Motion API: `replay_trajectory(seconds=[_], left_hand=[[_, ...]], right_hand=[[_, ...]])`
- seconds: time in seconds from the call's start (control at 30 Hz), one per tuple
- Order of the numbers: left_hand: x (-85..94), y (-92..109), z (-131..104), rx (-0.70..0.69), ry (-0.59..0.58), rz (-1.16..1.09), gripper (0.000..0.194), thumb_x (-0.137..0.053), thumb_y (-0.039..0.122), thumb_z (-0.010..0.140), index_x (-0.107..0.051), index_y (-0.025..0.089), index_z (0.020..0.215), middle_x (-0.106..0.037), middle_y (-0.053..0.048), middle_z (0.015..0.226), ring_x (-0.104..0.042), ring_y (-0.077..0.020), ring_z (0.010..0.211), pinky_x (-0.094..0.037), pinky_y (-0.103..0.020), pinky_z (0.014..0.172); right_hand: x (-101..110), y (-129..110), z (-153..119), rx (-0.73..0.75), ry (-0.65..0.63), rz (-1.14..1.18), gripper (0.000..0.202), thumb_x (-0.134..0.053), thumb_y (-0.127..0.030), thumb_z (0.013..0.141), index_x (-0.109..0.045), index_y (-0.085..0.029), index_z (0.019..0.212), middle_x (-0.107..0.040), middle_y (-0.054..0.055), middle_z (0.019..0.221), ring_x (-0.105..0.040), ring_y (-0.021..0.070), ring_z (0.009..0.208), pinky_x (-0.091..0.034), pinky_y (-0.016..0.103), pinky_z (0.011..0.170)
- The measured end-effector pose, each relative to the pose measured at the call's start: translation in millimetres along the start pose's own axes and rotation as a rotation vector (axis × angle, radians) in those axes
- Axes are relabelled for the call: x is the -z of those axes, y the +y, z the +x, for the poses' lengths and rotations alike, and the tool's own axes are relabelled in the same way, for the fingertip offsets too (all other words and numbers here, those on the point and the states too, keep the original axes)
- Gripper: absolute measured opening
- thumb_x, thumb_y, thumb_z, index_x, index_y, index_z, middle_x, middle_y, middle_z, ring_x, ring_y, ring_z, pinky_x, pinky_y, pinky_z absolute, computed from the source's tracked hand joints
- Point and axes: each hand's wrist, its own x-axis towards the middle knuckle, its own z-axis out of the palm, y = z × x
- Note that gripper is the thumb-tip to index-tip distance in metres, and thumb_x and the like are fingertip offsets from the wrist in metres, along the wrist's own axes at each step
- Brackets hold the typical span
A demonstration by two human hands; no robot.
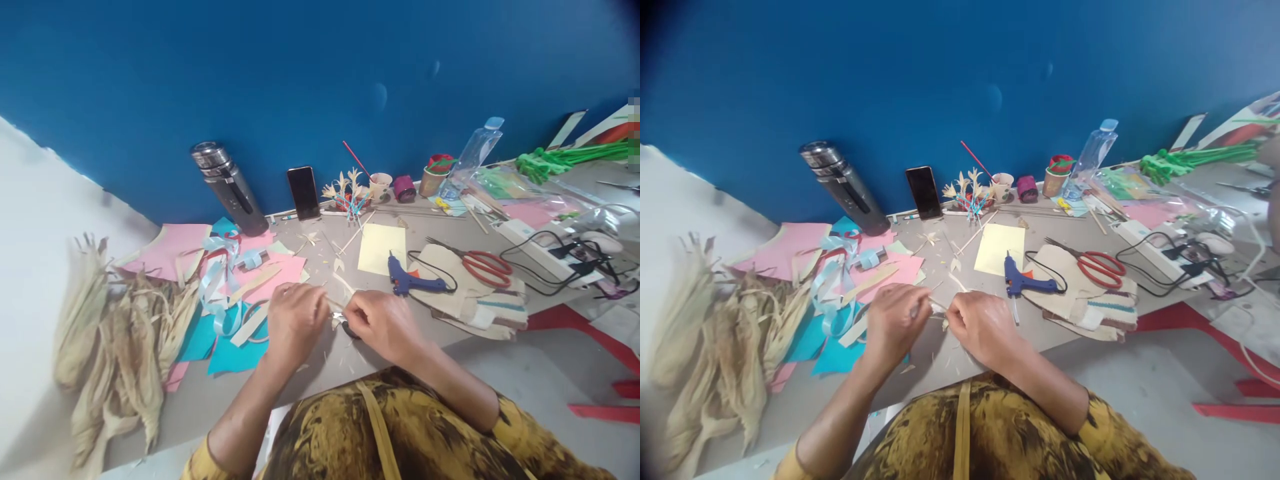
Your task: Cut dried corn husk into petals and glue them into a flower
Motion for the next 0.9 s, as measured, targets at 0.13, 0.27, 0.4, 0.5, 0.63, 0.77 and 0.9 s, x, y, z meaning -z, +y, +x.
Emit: replay_trajectory(seconds=[0.13, 0.27, 0.4, 0.5, 0.63, 0.77, 0.9], left_hand=[[14.5, -18.1, -4.4, 0.591, 0.225, -0.343, 0.024, -0.053, 0.022, 0.084, -0.072, 0.019, 0.097, -0.074, -0.006, 0.088, -0.068, -0.0232, 0.086, -0.052, -0.036, 0.077], [3.5, 3.5, -15.0, 0.737, -0.074, -0.871, 0.028, -0.061, 0.042, 0.084, -0.073, 0.016, 0.081, -0.07, -0.005, 0.073, -0.065, -0.0192, 0.072, -0.051, -0.03, 0.07], [-18.6, 27.6, -11.9, 0.817, 0.002, -1.155, 0.022, -0.07, 0.039, 0.077, -0.07, 0.017, 0.076, -0.063, -0.001, 0.067, -0.058, -0.0141, 0.065, -0.046, -0.026, 0.065], [-19.1, 29.6, -3.4, 0.889, -0.008, -1.345, 0.014, -0.071, 0.028, 0.072, -0.064, 0.016, 0.068, -0.058, 0.001, 0.061, -0.052, -0.0115, 0.06, -0.044, -0.024, 0.061], [-11.6, 27.5, 1.4, 1.005, -0.049, -1.563, 0.019, -0.068, 0.034, 0.074, -0.064, 0.015, 0.075, -0.06, -0.001, 0.066, -0.055, -0.0141, 0.063, -0.046, -0.027, 0.06], [-10.4, 28.3, 0.5, 1.097, -0.109, -1.645, 0.018, -0.072, 0.027, 0.071, -0.058, 0.016, 0.067, -0.056, 0.002, 0.06, -0.054, -0.0125, 0.059, -0.045, -0.026, 0.06], [-7.8, 27.1, 2.5, 0.961, -0.232, -1.654, 0.019, -0.074, 0.025, 0.071, -0.059, 0.016, 0.062, -0.055, 0.002, 0.056, -0.05, -0.0105, 0.054, -0.042, -0.025, 0.06]], right_hand=[[-1.6, 6.5, 1.2, 0.091, 0.263, -0.135, 0.017, -0.061, -0.007, 0.077, -0.059, -0.019, 0.064, -0.059, -0.002, 0.059, -0.05, 0.0128, 0.056, -0.026, 0.027, 0.057], [-2.9, -0.2, 7.4, 0.242, 0.393, -0.233, 0.026, -0.054, -0.014, 0.093, -0.062, -0.019, 0.068, -0.06, 0.002, 0.062, -0.054, 0.0161, 0.065, -0.031, 0.029, 0.065], [-5.3, -8.7, 8.9, 0.301, 0.366, -0.251, 0.027, -0.053, -0.018, 0.098, -0.063, -0.019, 0.072, -0.063, 0.004, 0.068, -0.054, 0.018, 0.071, -0.033, 0.031, 0.069], [-5.8, -7.0, 5.9, 0.337, 0.362, -0.218, 0.025, -0.053, -0.017, 0.098, -0.065, -0.02, 0.077, -0.065, 0.005, 0.072, -0.055, 0.0188, 0.076, -0.036, 0.032, 0.072], [-6.9, -0.4, 1.2, 0.372, 0.398, -0.167, 0.022, -0.055, -0.012, 0.096, -0.068, -0.02, 0.081, -0.067, 0.006, 0.078, -0.057, 0.0193, 0.08, -0.038, 0.032, 0.075], [-7.5, 5.3, -1.9, 0.357, 0.441, -0.095, 0.019, -0.057, -0.011, 0.093, -0.069, -0.021, 0.083, -0.069, 0.006, 0.08, -0.058, 0.02, 0.081, -0.04, 0.033, 0.076], [6.4, 11.5, -3.0, 0.325, 0.261, 0.222, 0.026, -0.061, -0.022, 0.09, -0.066, -0.019, 0.115, -0.069, 0.011, 0.112, -0.059, 0.0255, 0.104, -0.044, 0.038, 0.09]])
